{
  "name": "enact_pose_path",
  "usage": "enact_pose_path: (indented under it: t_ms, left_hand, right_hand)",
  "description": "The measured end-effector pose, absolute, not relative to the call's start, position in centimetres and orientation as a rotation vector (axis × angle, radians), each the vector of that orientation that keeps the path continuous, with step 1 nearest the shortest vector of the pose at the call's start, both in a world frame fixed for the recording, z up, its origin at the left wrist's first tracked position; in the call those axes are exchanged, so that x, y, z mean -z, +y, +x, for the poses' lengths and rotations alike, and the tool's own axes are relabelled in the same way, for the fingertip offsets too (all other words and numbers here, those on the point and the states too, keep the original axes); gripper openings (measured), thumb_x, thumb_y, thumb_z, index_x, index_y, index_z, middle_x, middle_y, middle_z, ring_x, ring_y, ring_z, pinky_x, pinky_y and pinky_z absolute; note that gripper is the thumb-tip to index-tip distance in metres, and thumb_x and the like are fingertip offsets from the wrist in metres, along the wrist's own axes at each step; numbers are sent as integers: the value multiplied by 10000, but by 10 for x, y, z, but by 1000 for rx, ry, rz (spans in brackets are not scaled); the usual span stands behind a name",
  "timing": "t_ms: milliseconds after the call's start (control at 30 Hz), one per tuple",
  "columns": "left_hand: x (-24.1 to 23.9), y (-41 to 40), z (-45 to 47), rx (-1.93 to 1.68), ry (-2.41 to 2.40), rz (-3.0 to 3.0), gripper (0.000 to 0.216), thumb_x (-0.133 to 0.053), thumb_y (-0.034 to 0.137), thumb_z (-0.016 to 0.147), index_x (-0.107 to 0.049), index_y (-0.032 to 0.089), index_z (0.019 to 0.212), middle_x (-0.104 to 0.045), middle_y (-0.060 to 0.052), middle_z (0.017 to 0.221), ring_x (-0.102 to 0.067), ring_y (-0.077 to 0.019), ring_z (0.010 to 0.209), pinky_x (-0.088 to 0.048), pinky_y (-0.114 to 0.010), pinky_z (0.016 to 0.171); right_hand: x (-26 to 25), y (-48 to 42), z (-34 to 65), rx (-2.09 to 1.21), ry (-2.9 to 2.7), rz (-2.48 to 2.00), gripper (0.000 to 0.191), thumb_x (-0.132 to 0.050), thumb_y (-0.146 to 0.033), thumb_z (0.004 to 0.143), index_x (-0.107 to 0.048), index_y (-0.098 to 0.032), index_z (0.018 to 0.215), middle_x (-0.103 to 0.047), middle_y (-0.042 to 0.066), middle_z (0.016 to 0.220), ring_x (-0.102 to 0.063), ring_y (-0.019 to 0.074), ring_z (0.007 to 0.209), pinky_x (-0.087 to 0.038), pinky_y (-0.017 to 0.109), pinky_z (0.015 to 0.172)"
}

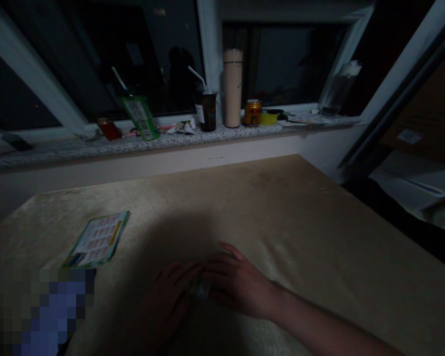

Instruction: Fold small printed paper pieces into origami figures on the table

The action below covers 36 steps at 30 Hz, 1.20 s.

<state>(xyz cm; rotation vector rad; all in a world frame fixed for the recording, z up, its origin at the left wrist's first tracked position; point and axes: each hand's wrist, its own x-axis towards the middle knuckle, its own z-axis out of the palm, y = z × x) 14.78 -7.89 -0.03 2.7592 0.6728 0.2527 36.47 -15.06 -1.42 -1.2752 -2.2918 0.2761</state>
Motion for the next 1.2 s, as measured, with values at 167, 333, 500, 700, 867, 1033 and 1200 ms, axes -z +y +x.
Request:
enact_pose_path:
  t_ms: [167, 333, 500, 700, 867, 1033, 1200]
  left_hand:
    - [2, -76, 147, -355, 706, 2686, 400, -419, 133, 894, -492, 215, 1278, -574, -53, 1245, -521, -219, 1111, -448, -385, 955]
    - [6, -77, 148, -336, 667, 2677, 422, -438, 112, 879, -480, 231, 1282, -578, -48, 1232, -525, -222, 1097, -454, -399, 942]
    - [6, -80, 149, -302, 665, 2729, 418, -440, 114, 893, -474, 229, 1293, -572, -44, 1243, -525, -222, 1092, -449, -406, 940]
    - [9, -80, 147, -399, 579, 2847, 403, -440, 95, 875, -526, 251, 1237, -610, -48, 1110, -581, -207, 970, -493, -349, 848]
    - [8, -79, 145, -507, 543, 2876, 222, -490, 131, 877, -634, 260, 986, -646, -16, 986, -612, -187, 875, -519, -302, 769]
    - [8, -76, 144, -562, 628, 2781, 242, -439, 141, 881, -630, 271, 951, -655, -6, 986, -628, -179, 879, -534, -293, 752]
    - [13, -73, 144, -594, 642, 2756, 292, -409, 75, 852, -604, 248, 983, -642, -27, 1020, -614, -185, 935, -513, -306, 815]
  right_hand:
    - [12, -150, 367, -271, -2332, -1281, 238, -501, -265, 928, -602, -231, 1140, -660, 26, 1150, -492, 166, 1196, -130, 437, 1139]
    - [18, -149, 368, -194, -2341, -1252, 206, -505, -276, 935, -613, -233, 1105, -671, -7, 1141, -490, 167, 1203, -61, 447, 1159]
    - [17, -148, 368, -86, -2392, -1241, 184, -488, -277, 947, -626, -230, 1059, -668, -24, 1147, -476, 162, 1224, -41, 459, 1168]
    - [19, -149, 368, -46, -2380, -1243, 177, -525, -260, 919, -631, -216, 1053, -662, 7, 1161, -480, 171, 1223, -102, 480, 1159]
    - [14, -151, 369, -120, -2401, -1253, 276, -479, -278, 937, -573, -202, 1185, -582, 40, 1290, -448, 180, 1257, -144, 464, 1151]
    - [2, -153, 372, -203, -2479, -1217, 362, -492, -295, 918, -524, -187, 1262, -534, 45, 1344, -367, 208, 1320, -122, 485, 1149]
    - [3, -153, 374, -154, -2530, -1181, 369, -506, -280, 911, -520, -207, 1273, -545, 29, 1332, -344, 205, 1333, -10, 499, 1154]
